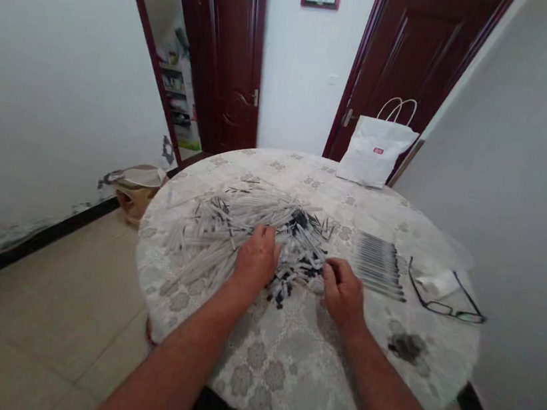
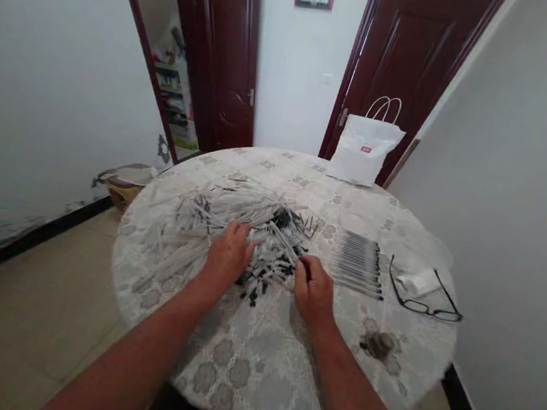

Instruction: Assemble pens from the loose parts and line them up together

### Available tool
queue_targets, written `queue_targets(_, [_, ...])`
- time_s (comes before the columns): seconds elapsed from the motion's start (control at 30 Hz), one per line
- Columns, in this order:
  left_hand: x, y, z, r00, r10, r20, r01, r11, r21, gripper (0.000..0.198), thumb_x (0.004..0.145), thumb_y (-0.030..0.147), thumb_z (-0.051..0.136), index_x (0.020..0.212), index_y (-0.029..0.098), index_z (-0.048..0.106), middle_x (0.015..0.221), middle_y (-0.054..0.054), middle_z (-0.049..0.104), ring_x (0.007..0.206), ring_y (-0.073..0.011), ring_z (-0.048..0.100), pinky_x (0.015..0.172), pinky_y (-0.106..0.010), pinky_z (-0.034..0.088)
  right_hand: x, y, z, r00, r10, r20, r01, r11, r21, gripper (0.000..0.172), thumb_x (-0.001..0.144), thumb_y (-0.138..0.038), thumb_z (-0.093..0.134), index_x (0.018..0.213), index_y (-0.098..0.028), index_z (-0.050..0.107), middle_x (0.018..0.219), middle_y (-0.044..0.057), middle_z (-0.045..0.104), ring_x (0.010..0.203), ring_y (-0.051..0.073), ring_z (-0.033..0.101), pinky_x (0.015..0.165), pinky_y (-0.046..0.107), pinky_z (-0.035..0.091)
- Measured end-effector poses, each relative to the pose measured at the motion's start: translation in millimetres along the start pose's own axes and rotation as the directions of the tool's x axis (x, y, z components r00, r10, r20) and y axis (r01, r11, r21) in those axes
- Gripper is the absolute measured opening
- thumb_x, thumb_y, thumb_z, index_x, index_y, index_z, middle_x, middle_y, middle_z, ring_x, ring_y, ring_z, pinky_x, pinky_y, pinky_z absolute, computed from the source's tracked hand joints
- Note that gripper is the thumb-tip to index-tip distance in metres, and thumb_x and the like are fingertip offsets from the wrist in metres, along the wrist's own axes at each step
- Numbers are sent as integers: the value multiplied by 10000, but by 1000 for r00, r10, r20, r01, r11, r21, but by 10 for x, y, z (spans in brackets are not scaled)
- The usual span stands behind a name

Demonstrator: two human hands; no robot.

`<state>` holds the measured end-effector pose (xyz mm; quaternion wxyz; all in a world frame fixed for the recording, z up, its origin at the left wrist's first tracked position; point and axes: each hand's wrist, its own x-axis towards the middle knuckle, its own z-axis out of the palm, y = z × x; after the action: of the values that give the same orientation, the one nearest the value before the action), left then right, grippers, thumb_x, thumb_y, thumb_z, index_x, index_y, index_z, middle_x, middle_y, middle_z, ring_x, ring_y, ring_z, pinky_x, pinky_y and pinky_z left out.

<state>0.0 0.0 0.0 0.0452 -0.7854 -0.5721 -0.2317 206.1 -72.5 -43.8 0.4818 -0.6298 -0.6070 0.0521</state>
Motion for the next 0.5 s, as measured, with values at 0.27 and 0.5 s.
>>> queue_targets(0.27, [163,59,181,991,-21,130,11,997,77,183,980,208,482,1108,184,610,1061,-127,643,878,-261,691,735,-347,521,0,-42,-2,1000,-1,10,0,999,52,234,983,-374,523,1021,-193,665,870,32,707,784,180,654,758,275,469])
queue_targets(0.5, [73,-3,88,992,-32,-122,-20,915,-404,228,948,194,528,1127,184,670,1118,-135,681,1008,-261,675,878,-366,518,-10,-101,-36,1000,-2,15,1,997,81,213,971,-361,543,1017,-191,662,834,21,694,730,166,636,721,265,467])
